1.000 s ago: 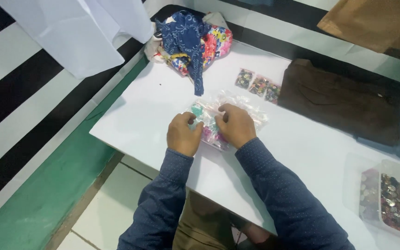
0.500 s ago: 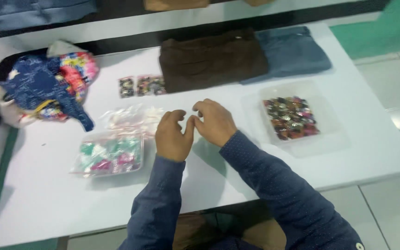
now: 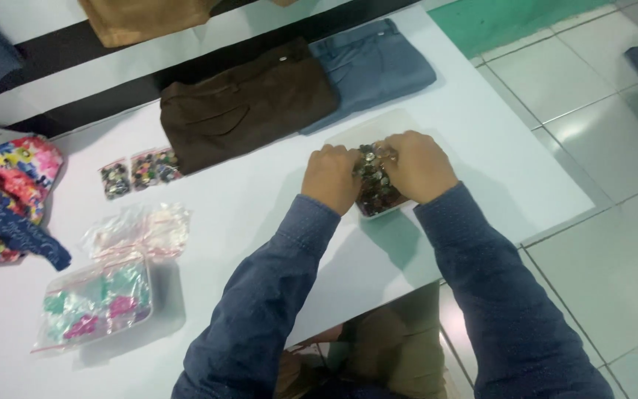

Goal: Sorting small decorative buttons and beads on a work table

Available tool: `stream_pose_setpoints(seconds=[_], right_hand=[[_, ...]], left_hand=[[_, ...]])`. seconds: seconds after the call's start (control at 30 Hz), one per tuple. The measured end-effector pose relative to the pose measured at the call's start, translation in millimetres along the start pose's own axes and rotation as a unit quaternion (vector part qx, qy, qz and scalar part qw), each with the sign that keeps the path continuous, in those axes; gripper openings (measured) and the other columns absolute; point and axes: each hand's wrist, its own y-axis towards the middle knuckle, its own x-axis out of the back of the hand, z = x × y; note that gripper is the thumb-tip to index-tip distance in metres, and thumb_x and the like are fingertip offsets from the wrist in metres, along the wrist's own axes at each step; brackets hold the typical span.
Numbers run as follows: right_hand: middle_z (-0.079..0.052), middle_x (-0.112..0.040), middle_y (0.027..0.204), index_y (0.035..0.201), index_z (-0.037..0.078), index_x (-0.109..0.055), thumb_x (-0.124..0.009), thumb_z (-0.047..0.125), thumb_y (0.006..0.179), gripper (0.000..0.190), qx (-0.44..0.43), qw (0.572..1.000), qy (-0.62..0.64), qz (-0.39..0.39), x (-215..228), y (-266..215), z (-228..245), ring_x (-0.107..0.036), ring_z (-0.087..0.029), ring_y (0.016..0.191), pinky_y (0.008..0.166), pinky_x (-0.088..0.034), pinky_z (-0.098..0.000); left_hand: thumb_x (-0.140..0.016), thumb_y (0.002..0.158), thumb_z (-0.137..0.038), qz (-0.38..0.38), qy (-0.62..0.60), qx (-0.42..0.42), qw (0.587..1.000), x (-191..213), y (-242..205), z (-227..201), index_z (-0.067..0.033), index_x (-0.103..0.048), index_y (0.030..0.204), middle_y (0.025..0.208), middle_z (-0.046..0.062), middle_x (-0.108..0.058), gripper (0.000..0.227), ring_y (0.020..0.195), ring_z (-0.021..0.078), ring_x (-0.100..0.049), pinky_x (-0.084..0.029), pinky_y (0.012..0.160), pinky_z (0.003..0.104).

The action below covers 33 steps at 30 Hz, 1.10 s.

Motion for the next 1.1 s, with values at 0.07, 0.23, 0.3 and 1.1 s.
stream_pose_setpoints(seconds=[0.07, 0.23, 0.3, 1.1], right_hand=[[-0.013, -0.074, 0.094, 0.111, 0.010, -0.076, -0.066, 0.011, 0.091, 0.022, -0.022, 0.999, -0.028, 0.021, -1.8, 1.9, -20.3, -0.074, -0.035, 0.093, 0.076, -0.061, -0.0481], [-0.018, -0.076, 0.091, 0.113, 0.005, -0.076, -0.066, 0.006, 0.086, 0.029, -0.115, 0.984, -0.079, 0.112, -1.9, 0.4, -31.3, -0.076, -0.034, 0.089, 0.075, -0.063, -0.0476], [-0.017, -0.076, 0.085, 0.102, 0.005, -0.078, -0.069, 0.004, 0.082, 0.022, -0.121, 0.979, -0.108, 0.123, -10.5, 4.7, -41.7, -0.076, -0.035, 0.086, 0.074, -0.063, -0.0454], [-0.015, -0.073, 0.104, 0.118, 0.007, -0.075, -0.064, 0.004, 0.087, 0.033, -0.017, 0.985, -0.099, 0.141, -15.4, 13.6, -44.3, -0.073, -0.035, 0.100, 0.081, -0.062, -0.0433]], left_hand=[[-0.079, 0.077, -0.025, 0.051, 0.043, 0.003, 0.998, -5.2, 10.7, -10.7, -0.0115, -0.075, 0.104, 0.086, 0.007, -0.070, 0.030, 0.089, 0.0270, -0.066, -0.047, 0.087, 0.042], [-0.077, 0.080, -0.040, 0.180, 0.122, 0.022, 0.976, -13.5, 30.4, -30.2, -0.0146, -0.074, 0.105, 0.089, 0.005, -0.071, 0.036, 0.094, 0.0254, -0.063, -0.036, 0.092, 0.044], [-0.072, 0.082, -0.026, 0.169, 0.125, 0.009, 0.978, -32.9, 37.1, -26.9, -0.0134, -0.073, 0.089, 0.079, 0.006, -0.068, 0.014, 0.084, 0.0277, -0.063, -0.037, 0.085, 0.043], [-0.077, 0.080, -0.009, 0.053, 0.115, 0.005, 0.992, -20.7, 40.8, -11.3, -0.0104, -0.077, 0.103, 0.089, 0.008, -0.069, 0.023, 0.087, 0.0261, -0.067, -0.049, 0.081, 0.040]])
